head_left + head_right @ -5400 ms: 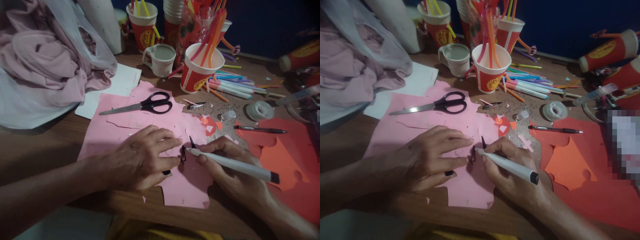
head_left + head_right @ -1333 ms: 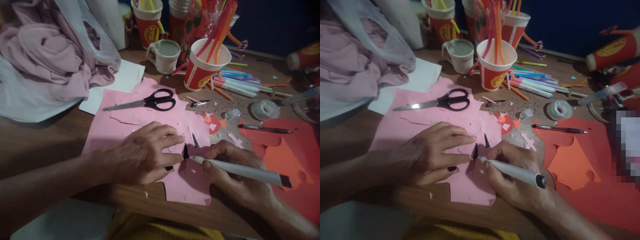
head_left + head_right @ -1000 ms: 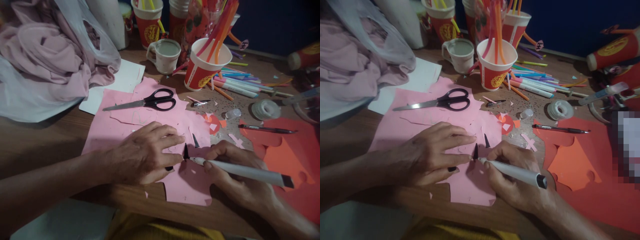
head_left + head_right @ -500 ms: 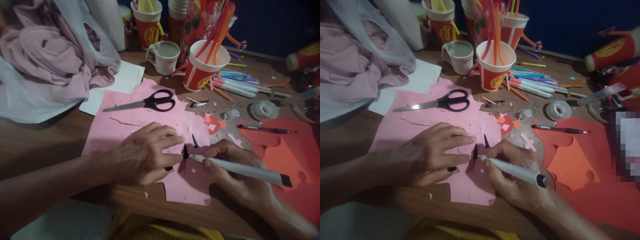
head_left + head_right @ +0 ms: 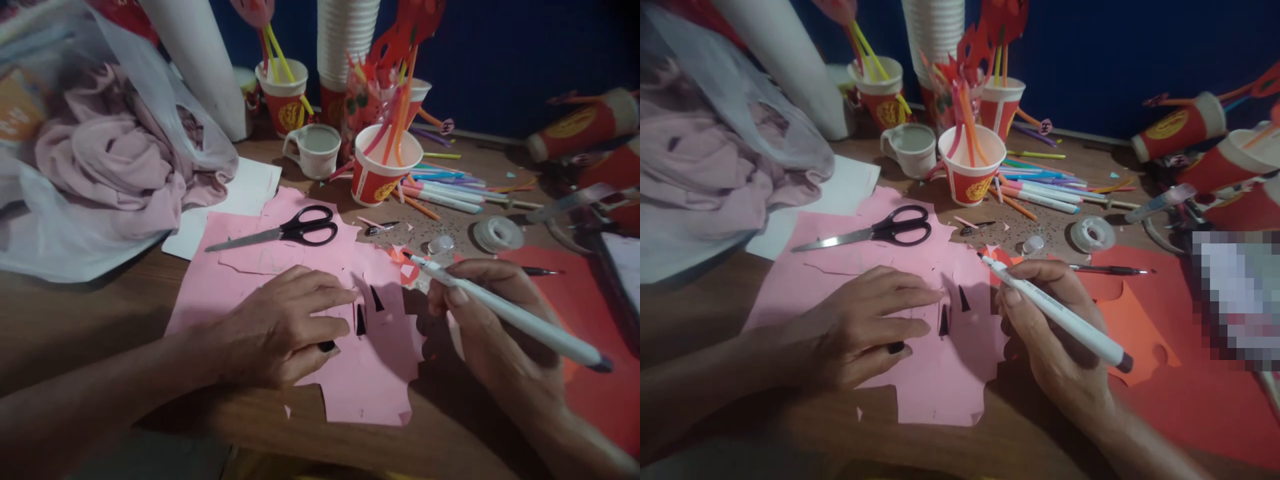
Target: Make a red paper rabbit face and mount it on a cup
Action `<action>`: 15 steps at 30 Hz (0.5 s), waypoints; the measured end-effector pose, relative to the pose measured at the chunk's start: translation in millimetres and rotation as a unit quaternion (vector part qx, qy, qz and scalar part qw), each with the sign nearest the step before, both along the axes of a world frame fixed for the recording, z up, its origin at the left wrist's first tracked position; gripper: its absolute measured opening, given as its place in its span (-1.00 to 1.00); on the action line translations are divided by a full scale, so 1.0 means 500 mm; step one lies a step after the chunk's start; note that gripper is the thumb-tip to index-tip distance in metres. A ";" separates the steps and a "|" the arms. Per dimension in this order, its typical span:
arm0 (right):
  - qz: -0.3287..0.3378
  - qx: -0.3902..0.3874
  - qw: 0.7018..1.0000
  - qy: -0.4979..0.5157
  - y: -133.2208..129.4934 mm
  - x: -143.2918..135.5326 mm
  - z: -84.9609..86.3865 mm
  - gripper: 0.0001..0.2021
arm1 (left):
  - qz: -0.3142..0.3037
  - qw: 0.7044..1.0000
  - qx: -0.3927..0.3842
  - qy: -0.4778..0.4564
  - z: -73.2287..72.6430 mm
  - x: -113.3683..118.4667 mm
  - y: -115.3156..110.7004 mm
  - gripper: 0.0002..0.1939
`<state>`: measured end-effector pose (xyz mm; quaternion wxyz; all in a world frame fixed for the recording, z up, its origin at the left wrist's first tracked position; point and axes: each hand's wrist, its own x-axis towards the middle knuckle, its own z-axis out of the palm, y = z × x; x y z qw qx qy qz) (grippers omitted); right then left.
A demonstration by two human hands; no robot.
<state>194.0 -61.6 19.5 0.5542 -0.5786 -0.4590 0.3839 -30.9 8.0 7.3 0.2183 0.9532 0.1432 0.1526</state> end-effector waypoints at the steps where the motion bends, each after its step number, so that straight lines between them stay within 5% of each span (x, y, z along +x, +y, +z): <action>1: -0.005 0.010 1.000 0.003 0.001 0.004 0.000 -0.89 | 0.008 1.000 -0.013 -0.016 0.001 0.000 0.000 -0.85; 9: -0.012 0.095 0.987 0.128 0.019 0.033 0.017 -0.67 | 0.101 0.981 -0.105 -0.130 -0.003 0.000 0.004 -0.85; 15: -0.040 0.121 0.988 0.084 0.006 0.031 0.034 -0.82 | 0.158 0.971 -0.128 -0.124 0.003 -0.001 0.014 -0.84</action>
